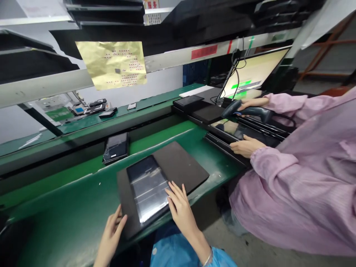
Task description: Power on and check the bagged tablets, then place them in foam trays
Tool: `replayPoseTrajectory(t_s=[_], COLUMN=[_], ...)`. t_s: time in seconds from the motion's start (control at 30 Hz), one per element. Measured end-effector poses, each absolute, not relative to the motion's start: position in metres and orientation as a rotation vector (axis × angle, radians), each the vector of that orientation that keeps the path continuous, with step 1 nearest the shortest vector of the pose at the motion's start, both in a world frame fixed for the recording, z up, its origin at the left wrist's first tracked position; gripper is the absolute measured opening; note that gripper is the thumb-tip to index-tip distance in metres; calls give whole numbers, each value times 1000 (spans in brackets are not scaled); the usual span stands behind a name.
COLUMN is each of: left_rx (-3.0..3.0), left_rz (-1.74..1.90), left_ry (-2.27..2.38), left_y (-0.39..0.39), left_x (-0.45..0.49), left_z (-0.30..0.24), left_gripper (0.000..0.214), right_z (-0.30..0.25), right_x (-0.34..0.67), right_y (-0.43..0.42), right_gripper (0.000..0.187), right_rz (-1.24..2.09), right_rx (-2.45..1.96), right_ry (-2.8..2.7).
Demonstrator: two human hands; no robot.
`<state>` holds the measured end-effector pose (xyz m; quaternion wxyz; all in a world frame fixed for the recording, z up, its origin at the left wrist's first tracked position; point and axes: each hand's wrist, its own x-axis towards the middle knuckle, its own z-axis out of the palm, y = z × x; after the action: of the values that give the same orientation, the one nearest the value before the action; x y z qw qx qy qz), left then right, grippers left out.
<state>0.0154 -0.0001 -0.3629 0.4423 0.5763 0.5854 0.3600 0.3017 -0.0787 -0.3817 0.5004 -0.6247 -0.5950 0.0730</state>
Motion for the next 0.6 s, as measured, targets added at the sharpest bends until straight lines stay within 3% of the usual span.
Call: replayPoseTrajectory(t_s=[0.23,0.33,0.5,0.6], left_rx=[1391,1742,1570,1446], left_rz=[824,1010,1022,893], left_ry=[998,1443,2010,2104], left_y=[51,118,243,286], left_x=[88,94,93,95], left_z=[-334,-319,-288,-275], left_gripper=[69,54,76,81], right_z=[-394,-397,-409,-394], right_x=[327,332,336,391], right_y=[-91,-97,-107,-103], right_gripper=[44,46,53,44], right_rz=[87,99,138,123], right_rx=[-1571,-1533,-1494,-1472], right_ry=[-1346,-1369,-1423,-1377])
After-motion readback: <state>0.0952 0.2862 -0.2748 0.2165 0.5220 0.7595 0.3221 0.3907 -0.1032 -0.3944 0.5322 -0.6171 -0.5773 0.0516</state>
